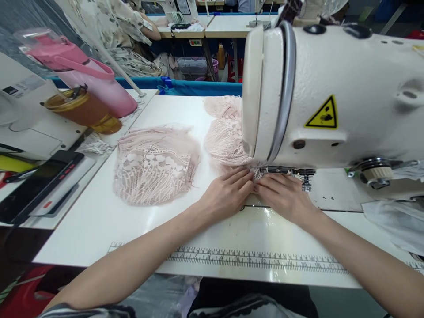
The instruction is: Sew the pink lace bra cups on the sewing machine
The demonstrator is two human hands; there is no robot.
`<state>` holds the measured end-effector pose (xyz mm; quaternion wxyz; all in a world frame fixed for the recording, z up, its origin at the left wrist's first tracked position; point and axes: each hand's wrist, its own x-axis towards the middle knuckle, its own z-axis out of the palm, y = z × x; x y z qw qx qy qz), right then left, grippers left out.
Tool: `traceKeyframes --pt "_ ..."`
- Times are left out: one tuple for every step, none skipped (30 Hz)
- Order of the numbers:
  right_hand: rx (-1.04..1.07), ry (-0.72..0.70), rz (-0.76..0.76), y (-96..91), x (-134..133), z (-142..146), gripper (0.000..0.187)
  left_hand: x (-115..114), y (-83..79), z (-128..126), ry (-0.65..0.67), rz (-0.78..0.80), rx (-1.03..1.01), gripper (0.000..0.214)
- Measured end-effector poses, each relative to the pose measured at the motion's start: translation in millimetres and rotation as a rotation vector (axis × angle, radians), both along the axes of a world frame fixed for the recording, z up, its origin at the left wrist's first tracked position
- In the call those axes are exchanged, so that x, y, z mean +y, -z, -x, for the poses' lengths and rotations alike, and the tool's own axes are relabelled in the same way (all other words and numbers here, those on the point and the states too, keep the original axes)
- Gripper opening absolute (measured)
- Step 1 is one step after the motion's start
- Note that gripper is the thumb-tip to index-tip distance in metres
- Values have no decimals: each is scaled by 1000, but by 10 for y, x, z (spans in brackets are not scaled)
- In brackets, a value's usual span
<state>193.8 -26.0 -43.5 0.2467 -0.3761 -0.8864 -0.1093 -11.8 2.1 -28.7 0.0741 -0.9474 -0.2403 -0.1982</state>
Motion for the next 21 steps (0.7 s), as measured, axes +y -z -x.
traceKeyframes --pt "-7 -5 -5 -1 -3 2 14 1 0 -3 6 6 -11 21" --pt "-11 -4 -9 1 -8 2 14 4 0 -4 14 18 -19 22" --pt "-7 3 -10 5 -12 2 15 8 4 -2 20 34 -22 23" --pt "-4 8 -10 11 -16 0 15 13 10 3 22 50 -21 25" --pt "0 8 -12 18 -20 -4 16 17 19 9 21 64 -16 27" --pt "1 6 -13 27 -22 -8 16 22 29 16 14 74 -11 30" --pt "-2 0 -12 34 -23 -13 16 25 40 24 7 80 -6 33" --pt "-6 -7 -11 40 -22 -19 16 28 50 31 -1 84 -2 35" --pt "-11 -11 -12 44 -21 -25 16 30 58 35 -7 85 0 36" --pt "-16 -12 -14 44 -19 -30 16 31 63 38 -9 87 2 36" --pt "-21 -9 -16 42 -17 -34 16 32 65 38 -9 86 4 36" --pt "-26 -6 -18 38 -15 -36 15 32 63 36 -8 83 3 36" --pt "-27 -6 -21 31 -13 -38 15 32 59 32 -8 78 2 36" --pt "-29 -6 -21 24 -12 -39 14 31 54 27 -8 72 2 35" --pt "-27 -4 -19 17 -11 -39 14 29 49 21 -9 67 2 35" --pt "-25 -2 -13 10 -10 -40 14 26 44 15 -10 64 0 34" --pt "-23 2 -4 4 -10 -40 15 22 40 9 -11 62 -2 34" --pt "-24 5 9 -1 -10 -41 15 18 38 4 -13 64 -3 34" --pt "-24 10 26 -5 -11 -41 16 13 36 -1 -16 66 -2 33" --pt "-21 14 43 -8 -11 -42 17 9 36 -5 -22 67 0 34" --pt "-13 16 59 -11 -12 -43 18 5 36 -8 -30 68 6 34"
